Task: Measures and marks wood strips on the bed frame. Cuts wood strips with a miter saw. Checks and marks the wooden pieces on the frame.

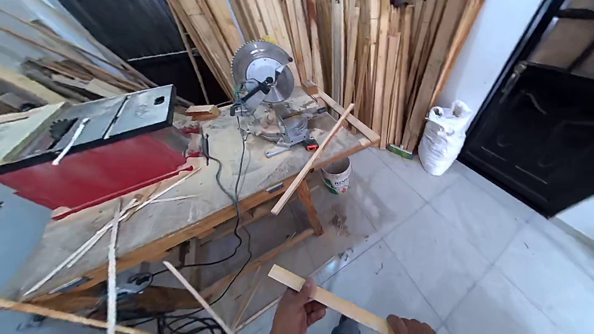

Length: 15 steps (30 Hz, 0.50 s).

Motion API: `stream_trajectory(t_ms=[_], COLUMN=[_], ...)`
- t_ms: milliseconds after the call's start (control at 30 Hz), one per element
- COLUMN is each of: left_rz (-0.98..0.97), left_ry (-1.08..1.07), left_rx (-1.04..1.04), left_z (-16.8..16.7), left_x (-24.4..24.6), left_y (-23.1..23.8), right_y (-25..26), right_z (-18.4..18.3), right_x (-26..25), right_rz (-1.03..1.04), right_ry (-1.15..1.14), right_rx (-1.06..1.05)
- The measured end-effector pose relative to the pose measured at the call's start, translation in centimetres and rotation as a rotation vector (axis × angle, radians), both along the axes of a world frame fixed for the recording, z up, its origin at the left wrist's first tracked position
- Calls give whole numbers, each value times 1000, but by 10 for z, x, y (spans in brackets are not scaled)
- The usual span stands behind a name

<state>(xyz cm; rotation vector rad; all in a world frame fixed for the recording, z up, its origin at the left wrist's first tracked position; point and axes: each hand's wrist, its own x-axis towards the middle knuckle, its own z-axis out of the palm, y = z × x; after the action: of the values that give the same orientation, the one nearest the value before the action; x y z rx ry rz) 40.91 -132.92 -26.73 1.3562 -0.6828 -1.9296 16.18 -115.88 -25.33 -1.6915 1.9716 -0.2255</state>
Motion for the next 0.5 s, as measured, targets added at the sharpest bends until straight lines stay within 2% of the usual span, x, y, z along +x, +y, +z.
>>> stream_trajectory(t_ms=[100, 200, 233, 300, 333, 400, 433, 500], left_rz=[102, 17, -70, -376, -546, -792, -847, -794], left_ry=[186, 156, 71, -278, -471, -671, -709, -762], left_rx=[-170, -285, -344, -499, -570, -690, -726, -783], left_z=[-15, -27, -32, -42, -40, -24, -16, -10], left_x=[-54, -114, -137, -193, -225, -288, -317, -371], left_y=[-92, -170, -201, -258, -279, -320, -339, -378], right_y=[-91, -190, -230, -300, -331, -395, -430, -506], right_z=[-3, -10, -8, 2, 11, 32, 43, 62], right_x=[-128, -251, -290, -365, -400, -463, -493, -550], right_rz=[46, 102, 118, 151, 180, 253, 288, 354], right_ry=[18, 70, 95, 164, 197, 238, 246, 268], right_rx=[-49, -137, -163, -179, -184, -196, -203, -229])
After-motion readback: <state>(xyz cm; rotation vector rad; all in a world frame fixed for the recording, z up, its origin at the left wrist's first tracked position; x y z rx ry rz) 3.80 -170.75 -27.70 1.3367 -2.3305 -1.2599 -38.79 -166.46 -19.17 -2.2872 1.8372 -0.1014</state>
